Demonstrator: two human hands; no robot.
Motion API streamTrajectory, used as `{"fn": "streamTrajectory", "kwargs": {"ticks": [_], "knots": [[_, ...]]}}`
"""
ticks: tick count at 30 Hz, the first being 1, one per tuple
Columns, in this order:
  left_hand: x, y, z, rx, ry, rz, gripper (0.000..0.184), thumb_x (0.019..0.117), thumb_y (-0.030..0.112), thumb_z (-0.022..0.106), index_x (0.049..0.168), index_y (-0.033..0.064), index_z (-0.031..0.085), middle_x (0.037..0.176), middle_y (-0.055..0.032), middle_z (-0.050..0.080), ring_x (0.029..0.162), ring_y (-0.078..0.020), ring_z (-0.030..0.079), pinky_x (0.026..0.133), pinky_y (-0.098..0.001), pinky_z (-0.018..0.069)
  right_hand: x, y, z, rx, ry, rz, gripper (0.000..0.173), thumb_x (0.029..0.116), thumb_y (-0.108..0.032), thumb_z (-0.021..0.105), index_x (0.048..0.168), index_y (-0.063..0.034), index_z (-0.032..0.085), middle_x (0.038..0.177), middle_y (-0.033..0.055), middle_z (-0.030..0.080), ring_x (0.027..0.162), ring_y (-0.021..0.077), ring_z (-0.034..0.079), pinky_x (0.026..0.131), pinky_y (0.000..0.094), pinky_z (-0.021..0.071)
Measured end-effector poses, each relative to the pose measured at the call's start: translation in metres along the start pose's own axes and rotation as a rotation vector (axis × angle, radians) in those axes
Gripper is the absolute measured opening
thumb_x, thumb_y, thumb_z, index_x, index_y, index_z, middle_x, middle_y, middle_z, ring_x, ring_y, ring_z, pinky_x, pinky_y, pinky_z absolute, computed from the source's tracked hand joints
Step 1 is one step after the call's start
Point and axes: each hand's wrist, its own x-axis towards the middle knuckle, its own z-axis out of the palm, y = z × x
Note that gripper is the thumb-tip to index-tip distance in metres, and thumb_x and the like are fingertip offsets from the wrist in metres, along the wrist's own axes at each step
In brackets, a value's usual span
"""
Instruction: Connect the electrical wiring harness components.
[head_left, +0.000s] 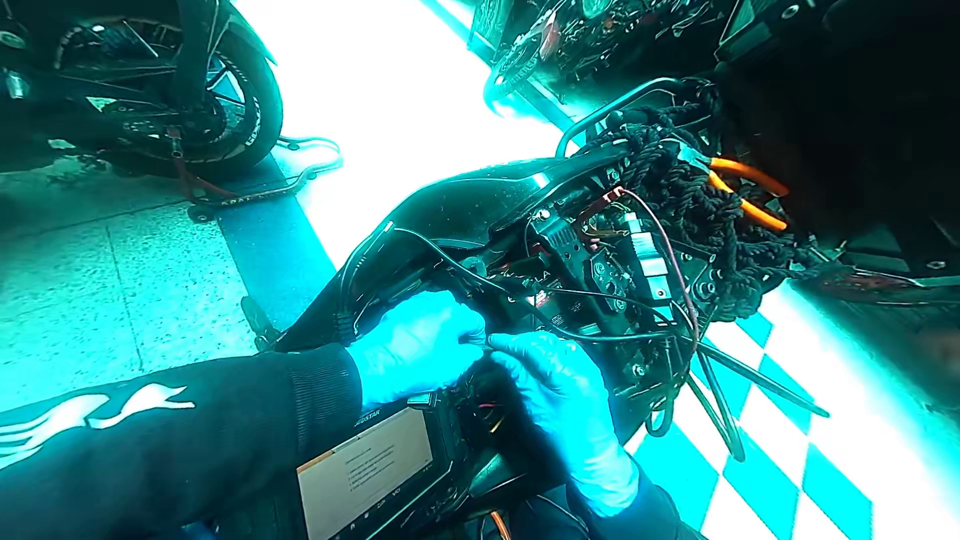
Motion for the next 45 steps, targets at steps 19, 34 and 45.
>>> {"fn": "streamTrajectory", "kwargs": {"ticks": [19,34,45], "knots": [[0.004,-0.005,0.024,0.110,0.283,0.137,0.008,0.0952,0.021,0.073,0.094,0.0130,0.074,0.083,-0.0058,0.065,0.085,-0.0249,0.065,0.070,-0.0423,0.0531,0.021,-0.009,-0.007,-0.184,-0.248,0.072,0.015,0.0976,-0.024,0.066,0.106,-0.0181,0.077,0.093,0.0010,0.075,0.082,0.0195,0.073,0.070,0.0429,0.0606],[0.003,-0.002,0.004,-0.042,0.026,0.077,0.011,0.1030,0.018,0.062,0.102,0.0135,0.072,0.092,-0.0028,0.067,0.086,-0.0172,0.065,0.077,-0.0388,0.0538,0.014,0.003,-0.010,0.095,-0.145,0.118,0.023,0.0901,-0.009,0.070,0.107,-0.0200,0.081,0.103,-0.0061,0.075,0.092,0.0043,0.071,0.080,0.0275,0.0607],[0.016,0.002,0.001,-0.325,-0.070,-0.172,0.017,0.1034,0.022,0.063,0.096,0.0102,0.072,0.077,-0.0029,0.067,0.066,-0.0141,0.062,0.064,-0.0353,0.0530,0.013,0.015,-0.005,-0.056,-0.199,-0.064,0.018,0.0993,-0.025,0.062,0.105,-0.0197,0.078,0.094,-0.0023,0.072,0.084,0.0117,0.070,0.070,0.0336,0.0581]]}}
